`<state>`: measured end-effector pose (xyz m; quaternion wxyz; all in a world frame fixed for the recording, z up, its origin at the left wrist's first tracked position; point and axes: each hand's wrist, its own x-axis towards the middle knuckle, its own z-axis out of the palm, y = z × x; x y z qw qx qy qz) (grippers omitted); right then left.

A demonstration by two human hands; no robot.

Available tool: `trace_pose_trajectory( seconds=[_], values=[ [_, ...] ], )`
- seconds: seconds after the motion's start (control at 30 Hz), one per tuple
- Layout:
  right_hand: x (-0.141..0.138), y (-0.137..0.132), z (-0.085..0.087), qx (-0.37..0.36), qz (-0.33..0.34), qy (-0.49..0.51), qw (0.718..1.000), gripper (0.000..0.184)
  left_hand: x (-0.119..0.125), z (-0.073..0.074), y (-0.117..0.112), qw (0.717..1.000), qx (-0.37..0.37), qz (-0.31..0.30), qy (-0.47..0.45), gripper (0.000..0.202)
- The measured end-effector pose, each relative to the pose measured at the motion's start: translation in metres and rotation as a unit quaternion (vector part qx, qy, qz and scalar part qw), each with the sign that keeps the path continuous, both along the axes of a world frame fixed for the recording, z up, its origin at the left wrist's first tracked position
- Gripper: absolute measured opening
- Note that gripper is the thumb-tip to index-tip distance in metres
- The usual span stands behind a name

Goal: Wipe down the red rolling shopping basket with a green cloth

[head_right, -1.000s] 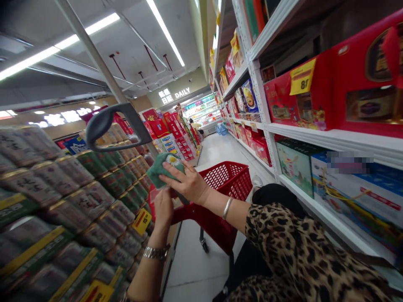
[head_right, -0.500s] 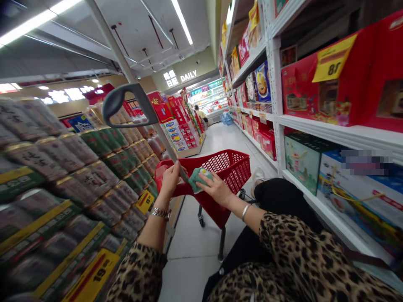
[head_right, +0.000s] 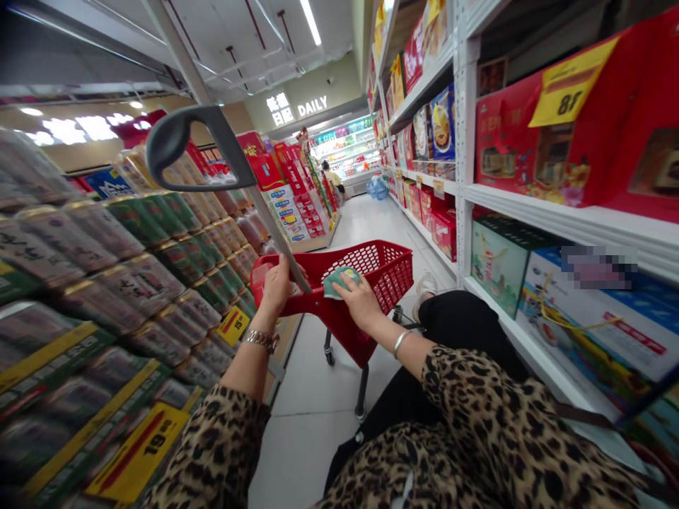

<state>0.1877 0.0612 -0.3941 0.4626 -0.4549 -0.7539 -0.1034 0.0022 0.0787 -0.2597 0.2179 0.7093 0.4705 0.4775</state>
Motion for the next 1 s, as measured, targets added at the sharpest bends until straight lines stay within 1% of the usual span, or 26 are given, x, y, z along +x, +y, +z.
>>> trace_pose_trajectory(
  seconds=[0.1, 0.17, 0.23, 0.3, 0.37, 0.43, 0.53, 0.63, 0.73, 0.8, 0.9, 1.0],
  values=[
    [-0.024, -0.01, 0.004, 0.011, -0.003, -0.008, 1.0, 0.041, -0.007, 0.004, -0.002, 1.0, -0.011, -0.01, -0.005, 0.077],
    [-0.036, -0.016, 0.006, 0.027, 0.003, -0.017, 0.999, 0.044, -0.013, 0.007, -0.004, 1.0, -0.012, -0.015, 0.0, 0.076],
    [-0.039, -0.019, 0.007, 0.041, 0.013, -0.028, 0.999, 0.045, -0.022, 0.008, -0.005, 1.0, -0.013, -0.017, 0.005, 0.077],
    [-0.035, -0.02, 0.004, 0.047, 0.017, -0.038, 0.998, 0.045, -0.03, 0.007, -0.005, 1.0, -0.014, -0.018, 0.009, 0.078],
    [-0.025, -0.016, -0.001, 0.035, 0.004, -0.047, 0.998, 0.047, -0.038, 0.006, -0.005, 1.0, -0.013, -0.019, 0.012, 0.08],
    [-0.01, -0.009, -0.007, 0.01, -0.031, -0.06, 0.998, 0.049, -0.046, 0.005, -0.005, 1.0, -0.011, -0.019, 0.011, 0.08],
    [0.018, 0.006, -0.016, -0.022, -0.082, -0.076, 0.993, 0.047, -0.059, 0.005, -0.005, 1.0, -0.015, -0.024, 0.003, 0.079],
    [0.05, 0.017, -0.025, -0.044, -0.124, -0.072, 0.989, 0.041, -0.073, 0.007, -0.003, 1.0, -0.007, -0.02, 0.002, 0.078],
    [0.08, 0.019, -0.033, -0.075, -0.182, -0.057, 0.979, 0.036, -0.085, 0.008, -0.002, 1.0, -0.007, -0.019, 0.002, 0.077],
    [0.095, 0.016, -0.036, -0.093, -0.216, -0.043, 0.971, 0.036, -0.09, 0.009, -0.001, 1.0, -0.017, -0.025, -0.004, 0.077],
    [0.104, 0.008, -0.039, -0.113, -0.243, -0.03, 0.963, 0.037, -0.093, 0.008, -0.001, 0.999, -0.029, -0.029, -0.015, 0.076],
    [0.096, 0.001, -0.036, -0.124, -0.238, -0.034, 0.963, 0.036, -0.091, 0.009, -0.002, 0.999, -0.028, -0.032, -0.016, 0.075]
  ],
)
